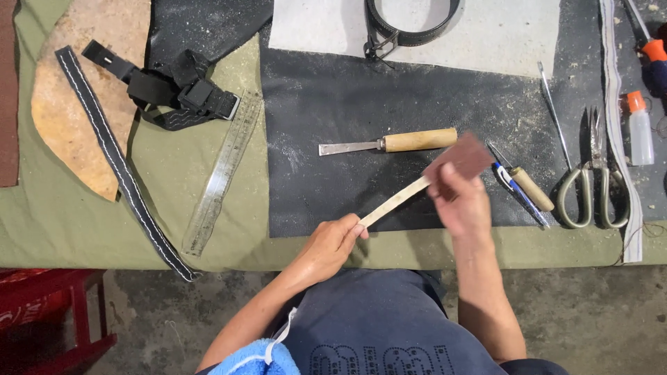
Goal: Sanding a thin wooden strip with sandpaper on a workshop table.
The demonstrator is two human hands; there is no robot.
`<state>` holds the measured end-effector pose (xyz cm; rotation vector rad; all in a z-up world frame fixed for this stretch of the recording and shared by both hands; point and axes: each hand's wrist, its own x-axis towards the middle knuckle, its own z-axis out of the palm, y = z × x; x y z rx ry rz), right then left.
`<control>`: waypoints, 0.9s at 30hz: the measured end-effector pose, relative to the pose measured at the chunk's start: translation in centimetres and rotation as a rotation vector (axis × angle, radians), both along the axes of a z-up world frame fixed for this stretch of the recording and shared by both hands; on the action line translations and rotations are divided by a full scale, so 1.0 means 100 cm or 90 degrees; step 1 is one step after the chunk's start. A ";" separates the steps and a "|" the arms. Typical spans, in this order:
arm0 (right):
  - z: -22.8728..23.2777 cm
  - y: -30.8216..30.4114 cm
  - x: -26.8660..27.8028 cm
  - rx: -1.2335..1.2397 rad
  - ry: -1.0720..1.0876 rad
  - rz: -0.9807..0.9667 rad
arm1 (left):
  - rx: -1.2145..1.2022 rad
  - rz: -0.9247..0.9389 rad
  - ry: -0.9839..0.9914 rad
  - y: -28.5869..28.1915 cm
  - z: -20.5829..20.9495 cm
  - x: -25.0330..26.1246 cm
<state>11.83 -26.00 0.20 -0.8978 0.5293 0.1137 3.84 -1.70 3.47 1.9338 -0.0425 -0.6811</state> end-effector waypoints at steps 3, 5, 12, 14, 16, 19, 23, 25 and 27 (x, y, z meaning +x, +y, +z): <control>0.004 -0.008 0.005 0.026 -0.051 -0.103 | -0.004 0.037 0.019 0.004 -0.013 -0.007; 0.023 -0.001 -0.011 0.000 -0.024 -0.066 | -0.001 0.058 0.009 0.008 -0.020 -0.005; 0.000 0.048 -0.067 -0.002 0.077 0.210 | -0.012 -0.011 -0.030 -0.011 -0.045 -0.007; -0.020 0.034 -0.057 -0.012 0.065 0.171 | 0.001 -0.007 -0.027 -0.009 -0.019 -0.013; -0.022 0.013 -0.040 -0.022 0.052 0.137 | 0.014 0.000 -0.025 -0.004 -0.008 -0.021; -0.003 -0.025 -0.019 -0.108 -0.014 0.062 | -0.011 0.060 -0.040 0.004 -0.016 -0.038; 0.016 -0.027 -0.032 -0.120 -0.071 0.021 | -0.033 0.127 -0.048 0.005 -0.026 -0.043; 0.010 -0.004 -0.058 -0.146 -0.057 0.059 | -0.052 0.150 -0.054 0.000 -0.033 -0.040; -0.009 0.027 -0.092 -0.044 0.020 0.151 | -0.063 0.132 -0.084 -0.009 -0.041 -0.034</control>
